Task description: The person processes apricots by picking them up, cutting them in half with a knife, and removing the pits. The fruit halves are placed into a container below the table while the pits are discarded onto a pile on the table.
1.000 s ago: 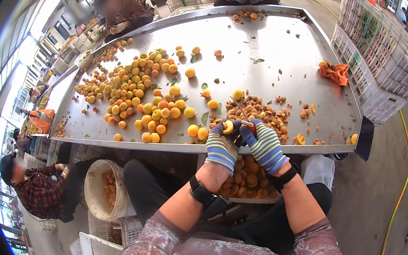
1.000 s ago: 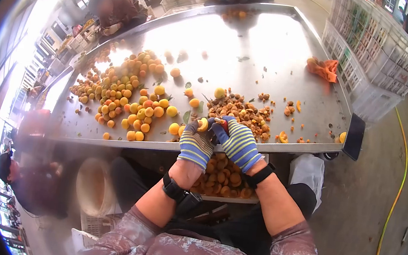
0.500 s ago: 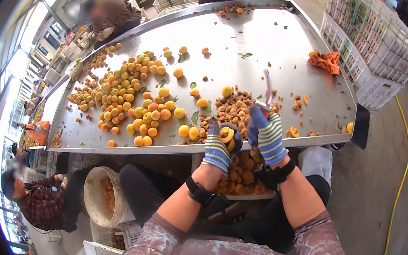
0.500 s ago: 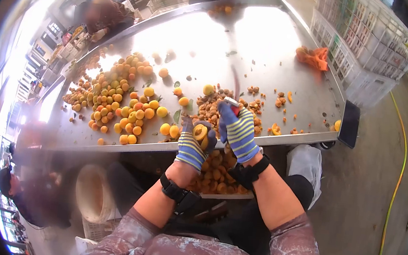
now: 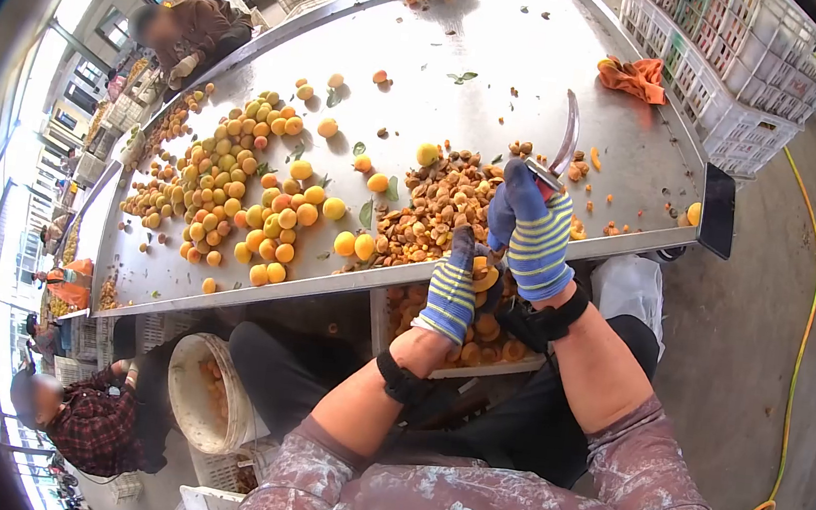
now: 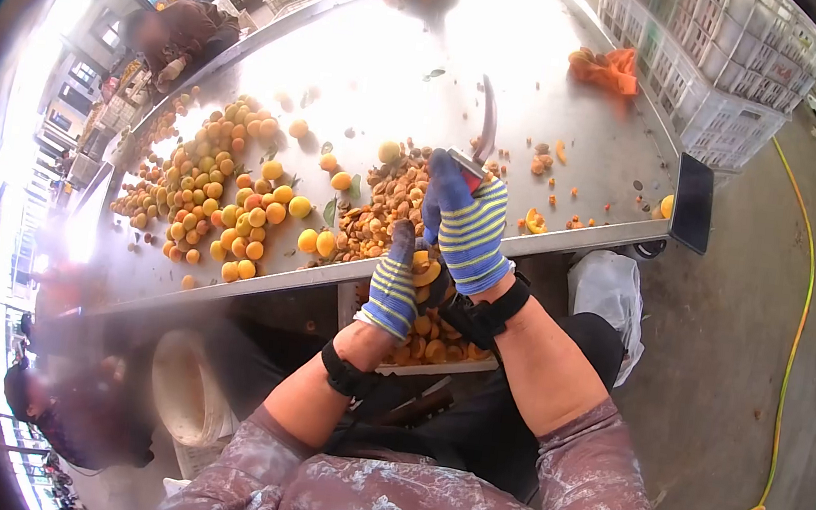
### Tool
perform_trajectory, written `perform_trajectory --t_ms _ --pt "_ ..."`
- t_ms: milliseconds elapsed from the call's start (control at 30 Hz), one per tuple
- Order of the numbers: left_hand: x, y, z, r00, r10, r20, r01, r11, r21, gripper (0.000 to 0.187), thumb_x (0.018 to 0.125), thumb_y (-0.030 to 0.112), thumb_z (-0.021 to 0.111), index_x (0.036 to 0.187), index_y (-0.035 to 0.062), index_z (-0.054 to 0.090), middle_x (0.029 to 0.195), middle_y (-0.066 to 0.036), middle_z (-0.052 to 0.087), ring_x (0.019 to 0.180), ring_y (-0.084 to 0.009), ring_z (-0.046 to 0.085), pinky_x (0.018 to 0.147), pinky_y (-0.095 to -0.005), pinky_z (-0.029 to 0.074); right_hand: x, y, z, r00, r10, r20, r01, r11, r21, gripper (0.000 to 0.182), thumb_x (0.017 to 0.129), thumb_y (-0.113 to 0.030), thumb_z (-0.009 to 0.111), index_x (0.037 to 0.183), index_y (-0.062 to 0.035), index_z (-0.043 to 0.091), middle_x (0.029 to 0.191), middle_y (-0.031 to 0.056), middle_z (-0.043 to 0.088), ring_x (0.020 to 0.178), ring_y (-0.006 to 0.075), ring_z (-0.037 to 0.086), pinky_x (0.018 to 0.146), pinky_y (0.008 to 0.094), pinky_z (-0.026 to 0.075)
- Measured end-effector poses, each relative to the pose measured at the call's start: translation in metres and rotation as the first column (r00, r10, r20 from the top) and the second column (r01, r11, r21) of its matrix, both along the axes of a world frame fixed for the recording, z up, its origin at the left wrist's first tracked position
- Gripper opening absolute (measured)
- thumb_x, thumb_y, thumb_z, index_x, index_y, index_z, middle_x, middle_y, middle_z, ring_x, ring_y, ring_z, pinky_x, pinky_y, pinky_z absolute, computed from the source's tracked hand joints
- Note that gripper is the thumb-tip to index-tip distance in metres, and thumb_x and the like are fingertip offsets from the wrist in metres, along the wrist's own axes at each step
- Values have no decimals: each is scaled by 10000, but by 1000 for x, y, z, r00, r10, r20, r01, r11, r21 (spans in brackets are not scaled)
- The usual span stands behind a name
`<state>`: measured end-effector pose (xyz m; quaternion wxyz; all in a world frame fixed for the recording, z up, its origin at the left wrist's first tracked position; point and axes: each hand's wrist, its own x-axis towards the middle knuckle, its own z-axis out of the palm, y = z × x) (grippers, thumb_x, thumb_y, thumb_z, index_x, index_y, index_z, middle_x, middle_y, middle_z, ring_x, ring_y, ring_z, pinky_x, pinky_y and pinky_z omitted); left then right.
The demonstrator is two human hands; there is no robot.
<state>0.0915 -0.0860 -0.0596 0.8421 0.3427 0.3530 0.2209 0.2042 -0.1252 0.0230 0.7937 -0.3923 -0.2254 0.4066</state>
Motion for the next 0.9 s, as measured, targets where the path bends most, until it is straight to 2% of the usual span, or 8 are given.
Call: perform_trajectory --t_ms 67,267,367,400,500,567,633,900 --pt "4 -7 2 998 62 -33 -61 998 22 546 871 575 479 964 51 600 801 -67 636 640 -158 625 525 -254 519 -5 1 1 985 -138 105 144 988 -51 354 880 -321 611 620 -102 516 500 -53 418 428 33 373 392 225 264" --pt "13 -12 4 952 211 -220 -191 976 108 497 900 555 441 959 87 598 795 -43 624 654 -136 612 531 -272 505 -11 5 -6 972 -183 145 185 983 -3 276 853 -314 657 726 -74 612 516 -70 459 433 6 406 386 175 297" --pt "5 -6 -18 930 154 -335 2 907 422 514 902 567 427 923 87 610 746 -28 602 628 -113 580 508 -261 478 -8 7 -15 989 -107 102 112 992 -51 276 854 -303 655 705 -78 599 514 -70 457 427 6 401 379 173 289" --pt "5 -5 -21 960 203 -193 -67 836 544 534 895 578 430 906 77 617 727 -27 602 606 -112 575 498 -253 471 -5 9 -17 999 -41 10 42 999 -33 279 855 -302 653 693 -84 592 511 -69 454 423 8 395 378 175 286" --pt "5 -6 -22 968 173 -183 -77 896 438 554 890 585 435 892 64 622 713 -27 602 589 -107 571 492 -249 467 -3 14 -24 991 57 -123 -61 998 -24 285 860 -291 644 662 -100 570 497 -65 445 403 16 380 359 197 272" --pt "5 -8 -15 961 196 -197 -71 859 507 580 878 605 434 862 58 628 701 -26 603 578 -103 571 474 -241 458 -8 19 -26 997 -69 -44 65 994 -91 327 867 -309 623 620 -121 521 481 -54 429 379 45 378 338 226 269" --pt "6 -17 13 963 172 -208 -125 967 220 602 865 630 431 838 62 629 686 -25 597 564 -100 566 454 -230 443 -2 15 -21 987 0 -162 -16 995 -95 349 875 -317 602 599 -144 477 470 -53 401 370 58 367 334 239 265" --pt "5 -21 21 982 170 -78 -150 965 216 576 900 585 413 827 56 629 705 -1 584 563 -93 520 478 -218 418 7 16 -33 881 113 -459 -156 986 -57 418 912 -323 497 571 -222 276 459 -72 222 356 81 222 347 268 187"
